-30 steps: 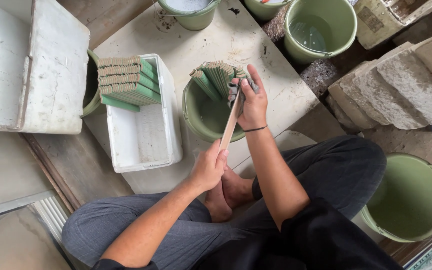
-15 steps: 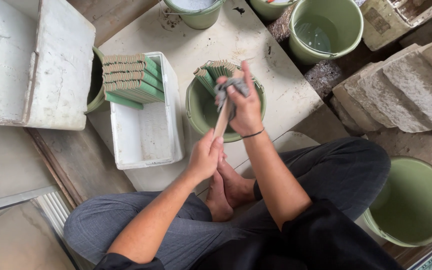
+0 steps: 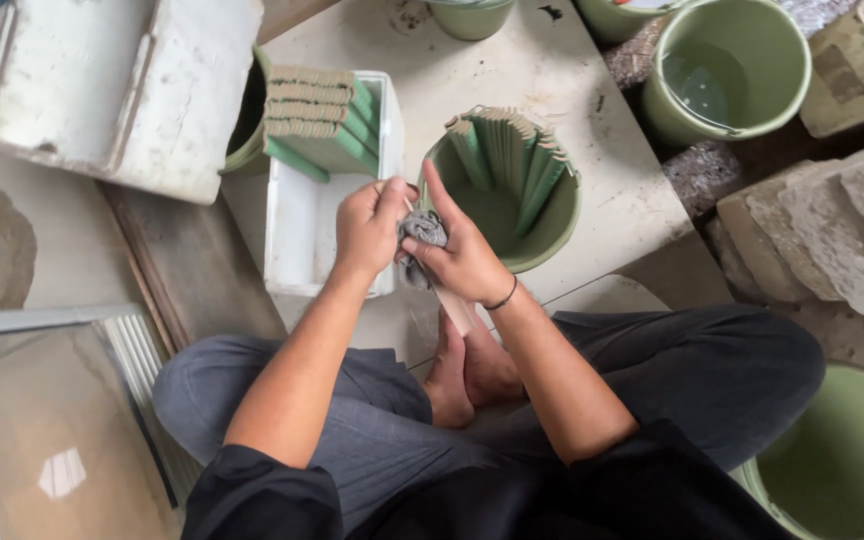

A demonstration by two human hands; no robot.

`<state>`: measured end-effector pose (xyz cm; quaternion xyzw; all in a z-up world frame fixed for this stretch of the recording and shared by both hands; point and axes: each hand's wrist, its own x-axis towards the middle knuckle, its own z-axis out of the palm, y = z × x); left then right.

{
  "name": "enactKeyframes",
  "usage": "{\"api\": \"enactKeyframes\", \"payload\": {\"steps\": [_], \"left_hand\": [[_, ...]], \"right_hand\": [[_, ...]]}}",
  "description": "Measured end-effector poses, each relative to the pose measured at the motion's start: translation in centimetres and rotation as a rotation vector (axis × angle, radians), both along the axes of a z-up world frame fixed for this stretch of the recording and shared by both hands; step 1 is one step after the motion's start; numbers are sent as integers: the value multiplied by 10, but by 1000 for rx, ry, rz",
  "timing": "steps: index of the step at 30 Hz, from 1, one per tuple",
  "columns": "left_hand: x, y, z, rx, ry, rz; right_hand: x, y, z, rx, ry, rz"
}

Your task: The person sits cross-legged on the floor and repeatedly wipes individual light-colored wooden sticks with a gray cloth. They pick up each stick from a green bucket, wipe it, and place it into a white container. The process is repetitive and continues throughout the video.

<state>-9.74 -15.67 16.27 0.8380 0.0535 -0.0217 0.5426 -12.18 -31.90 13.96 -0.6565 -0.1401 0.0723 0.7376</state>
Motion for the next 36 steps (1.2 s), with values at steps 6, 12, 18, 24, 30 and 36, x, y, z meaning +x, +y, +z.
{"api": "enactKeyframes", "payload": {"steps": [6, 12, 18, 24, 30, 36], "left_hand": [[23, 39, 20, -849, -102, 530], [35, 131, 48, -1070, -356, 743], [70, 141, -61, -678, -391, 573], [77, 130, -96, 211, -278, 428], [93, 144, -150, 340, -284, 572], [87, 146, -143, 240, -395, 652]], "right_hand": [[-11, 1, 14, -195, -105, 172], [3, -24, 32, -232, 103, 78], [6, -24, 56, -314, 224, -56], [6, -26, 53, -336, 142, -52], [10, -34, 26, -220, 33, -51], [11, -33, 24, -210, 44, -55]]}}
